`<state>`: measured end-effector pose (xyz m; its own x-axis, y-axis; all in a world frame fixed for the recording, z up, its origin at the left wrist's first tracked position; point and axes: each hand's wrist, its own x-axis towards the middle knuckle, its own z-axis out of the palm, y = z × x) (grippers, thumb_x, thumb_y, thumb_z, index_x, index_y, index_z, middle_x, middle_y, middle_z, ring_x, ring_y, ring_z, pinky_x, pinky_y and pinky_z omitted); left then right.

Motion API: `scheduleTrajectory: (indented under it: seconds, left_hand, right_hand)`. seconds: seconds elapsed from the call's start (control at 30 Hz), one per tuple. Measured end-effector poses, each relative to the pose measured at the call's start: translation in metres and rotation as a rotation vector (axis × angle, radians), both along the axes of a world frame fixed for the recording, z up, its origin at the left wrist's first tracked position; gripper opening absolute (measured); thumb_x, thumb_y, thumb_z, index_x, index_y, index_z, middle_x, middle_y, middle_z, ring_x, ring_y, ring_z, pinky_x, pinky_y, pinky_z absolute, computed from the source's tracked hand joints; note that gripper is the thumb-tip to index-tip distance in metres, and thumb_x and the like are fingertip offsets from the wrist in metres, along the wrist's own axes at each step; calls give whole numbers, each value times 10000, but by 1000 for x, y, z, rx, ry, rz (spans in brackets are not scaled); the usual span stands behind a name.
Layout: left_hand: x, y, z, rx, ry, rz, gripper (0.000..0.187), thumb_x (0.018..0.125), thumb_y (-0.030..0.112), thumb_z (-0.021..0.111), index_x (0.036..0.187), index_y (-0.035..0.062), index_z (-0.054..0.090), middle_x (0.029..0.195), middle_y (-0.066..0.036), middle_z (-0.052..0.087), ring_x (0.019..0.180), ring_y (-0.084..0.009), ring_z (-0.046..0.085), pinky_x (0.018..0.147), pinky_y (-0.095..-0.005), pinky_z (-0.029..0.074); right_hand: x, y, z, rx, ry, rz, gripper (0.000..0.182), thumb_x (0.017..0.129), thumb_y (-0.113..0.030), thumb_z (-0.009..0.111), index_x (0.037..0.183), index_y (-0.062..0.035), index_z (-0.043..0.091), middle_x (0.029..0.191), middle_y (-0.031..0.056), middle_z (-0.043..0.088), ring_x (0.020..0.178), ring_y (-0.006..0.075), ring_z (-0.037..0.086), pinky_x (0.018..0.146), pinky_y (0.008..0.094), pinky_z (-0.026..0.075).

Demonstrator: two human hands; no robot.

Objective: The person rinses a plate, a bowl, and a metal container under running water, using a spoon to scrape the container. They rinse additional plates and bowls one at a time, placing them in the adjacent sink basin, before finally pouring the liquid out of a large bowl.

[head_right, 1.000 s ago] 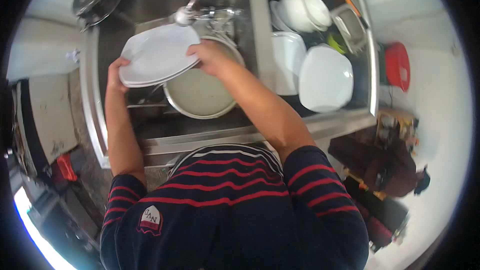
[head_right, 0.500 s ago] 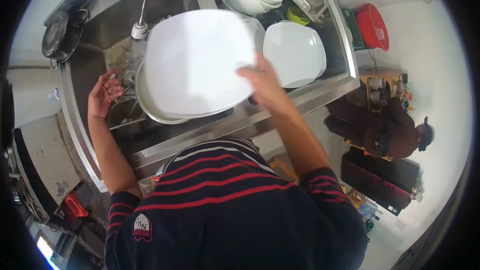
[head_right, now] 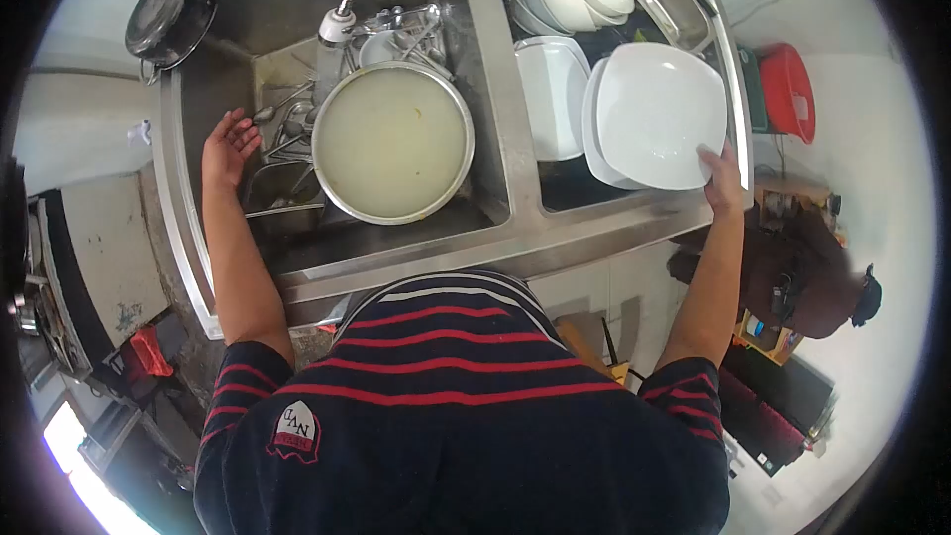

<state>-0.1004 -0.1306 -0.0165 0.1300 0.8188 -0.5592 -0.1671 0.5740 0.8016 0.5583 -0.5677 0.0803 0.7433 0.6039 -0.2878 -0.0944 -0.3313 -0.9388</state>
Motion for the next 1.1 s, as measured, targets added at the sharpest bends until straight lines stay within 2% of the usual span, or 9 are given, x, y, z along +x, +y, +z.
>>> scheduleTrajectory:
  seconds: [0.23,0.43,0.57,0.7,0.8,0.9,0.93,1.03,1.1]
  left_hand:
    - [19,-9,-24,85,240,-69,255,874,186,604,1069,25,580,812,-40,575,677,-147,577,580,-280,503]
    - [53,9,-56,146,395,-227,270,854,194,624,1052,10,628,817,-30,612,630,-106,544,527,-266,453]
    - [85,36,-99,235,497,-529,293,836,245,623,1008,10,650,712,-37,600,578,-135,536,523,-281,460]
    - [117,60,-139,232,679,-691,355,877,317,525,1004,7,642,753,-113,623,662,-245,607,596,-365,510]
    - [153,96,-208,709,1039,-1111,333,866,391,583,938,73,647,809,-101,643,743,-294,627,683,-415,504]
    - [190,80,-174,649,798,-877,321,833,388,645,857,68,640,756,-85,644,673,-264,612,644,-397,497]
    - [194,83,-183,525,755,-928,512,849,444,617,1015,-40,654,727,-108,662,626,-204,618,615,-331,503]
    - [204,97,-209,334,810,-976,485,830,406,654,986,-53,656,666,-115,652,521,-198,603,528,-323,506]
    - [196,110,-234,511,781,-1025,405,826,337,656,927,-54,668,659,-116,652,482,-193,599,480,-321,504]
  right_hand:
    - [19,-2,-39,-128,-83,-61,421,816,-23,628,1216,41,515,1127,131,611,992,211,606,878,305,472]
    - [15,-7,-64,-490,-596,-18,494,826,-123,692,1252,58,519,1030,132,654,919,164,610,774,282,484]
    - [-14,-8,-58,-639,-749,-101,510,830,-155,696,1272,28,518,1056,139,642,908,168,615,750,285,490]
    - [-67,-22,-48,-444,-910,-320,520,848,-155,674,1311,-4,491,1180,156,587,1036,211,584,877,323,457]
    - [-89,-34,-53,-401,-890,-383,525,860,-128,649,1330,7,457,1237,162,556,1113,233,548,938,346,426]
    - [-101,-26,-50,-377,-882,-375,511,867,-100,626,1329,19,445,1272,165,532,1125,239,541,942,351,426]
    - [-100,-25,-51,-384,-881,-383,511,867,-100,626,1329,19,445,1272,165,532,1125,239,541,942,351,426]
    - [-100,-24,-51,-462,-902,-382,488,866,-82,613,1315,26,454,1268,163,536,1118,239,546,942,349,427]
    - [-103,-21,-49,-459,-865,-411,473,862,-70,606,1304,26,468,1256,161,546,1107,235,553,939,345,430]
